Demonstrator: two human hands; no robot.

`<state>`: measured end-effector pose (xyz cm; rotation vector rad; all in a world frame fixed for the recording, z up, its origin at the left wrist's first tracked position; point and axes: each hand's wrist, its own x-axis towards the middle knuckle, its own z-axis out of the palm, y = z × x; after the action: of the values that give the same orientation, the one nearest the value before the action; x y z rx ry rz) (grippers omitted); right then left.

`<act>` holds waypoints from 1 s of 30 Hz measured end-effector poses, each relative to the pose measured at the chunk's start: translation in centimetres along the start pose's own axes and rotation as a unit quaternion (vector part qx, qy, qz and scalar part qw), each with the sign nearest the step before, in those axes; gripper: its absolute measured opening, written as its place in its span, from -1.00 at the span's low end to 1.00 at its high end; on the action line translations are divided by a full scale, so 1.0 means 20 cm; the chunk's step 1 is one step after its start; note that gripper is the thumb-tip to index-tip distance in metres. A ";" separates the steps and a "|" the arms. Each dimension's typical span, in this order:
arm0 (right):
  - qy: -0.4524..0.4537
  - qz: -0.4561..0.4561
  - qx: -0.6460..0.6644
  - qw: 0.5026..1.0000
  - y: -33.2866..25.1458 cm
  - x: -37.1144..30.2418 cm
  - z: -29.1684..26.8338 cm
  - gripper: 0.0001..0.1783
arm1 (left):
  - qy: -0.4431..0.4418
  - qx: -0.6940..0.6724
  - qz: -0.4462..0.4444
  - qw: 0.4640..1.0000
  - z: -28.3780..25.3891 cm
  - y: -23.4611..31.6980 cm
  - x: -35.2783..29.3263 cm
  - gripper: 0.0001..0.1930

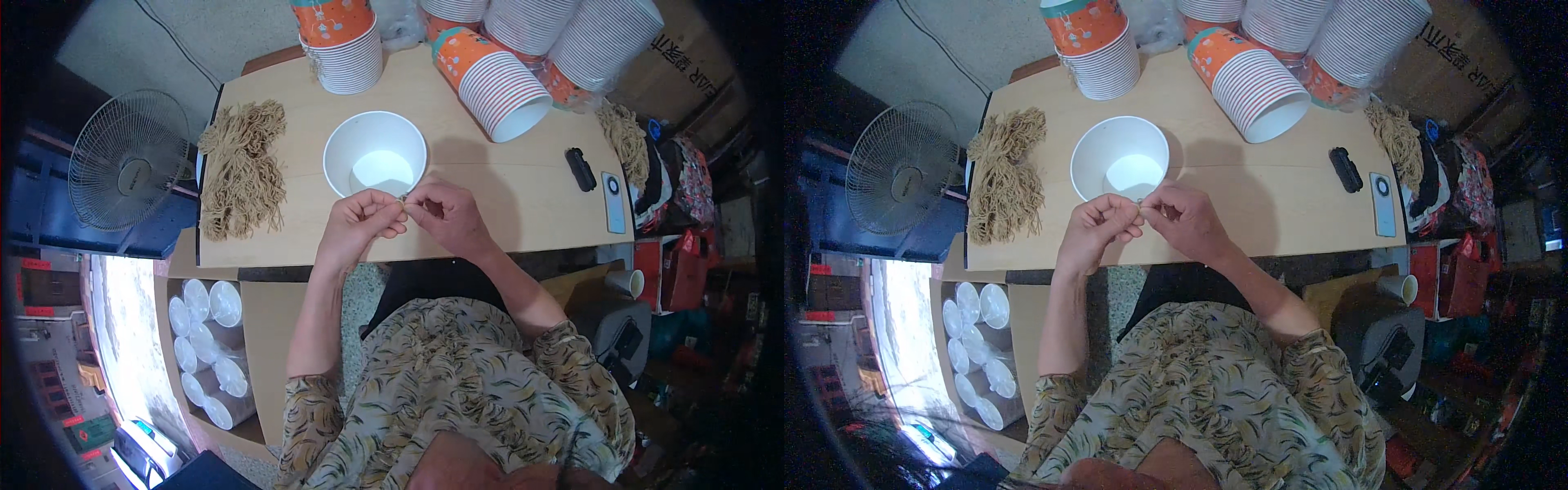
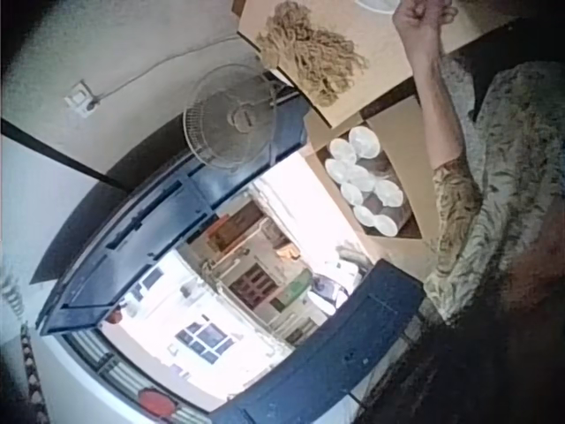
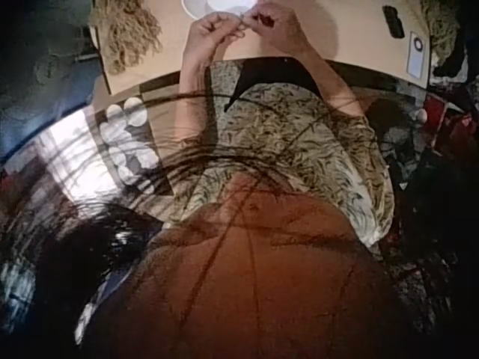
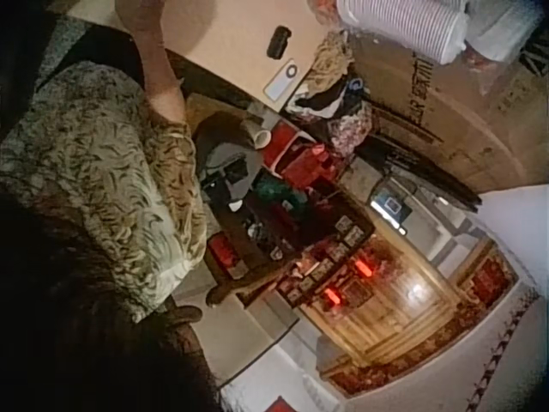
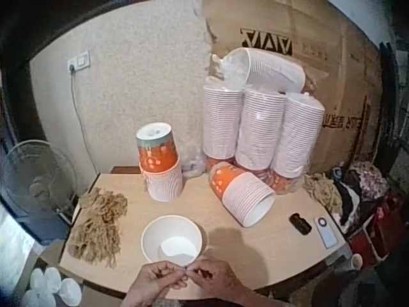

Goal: Attaching string handles to printed paper buckets.

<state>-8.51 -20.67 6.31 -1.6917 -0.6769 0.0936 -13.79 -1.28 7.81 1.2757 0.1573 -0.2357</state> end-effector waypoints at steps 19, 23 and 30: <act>-0.005 0.052 0.015 0.999 -0.01 -0.02 -0.01 -0.91 | 0.049 0.030 0.063 0.996 0.03 -0.05 0.01 -0.87; -0.030 0.084 0.023 0.996 -0.01 -0.02 -0.02 -0.91 | 0.068 0.043 0.097 0.992 0.06 -0.07 0.00 -0.91; -0.051 0.155 0.094 0.982 0.05 -0.02 -0.03 -0.89 | 0.074 0.059 0.108 0.990 0.08 -0.07 -0.01 -0.89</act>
<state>-8.12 -21.46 5.37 -1.6050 -0.4595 0.4549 -14.39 -3.12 7.11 1.4165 0.1315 0.0359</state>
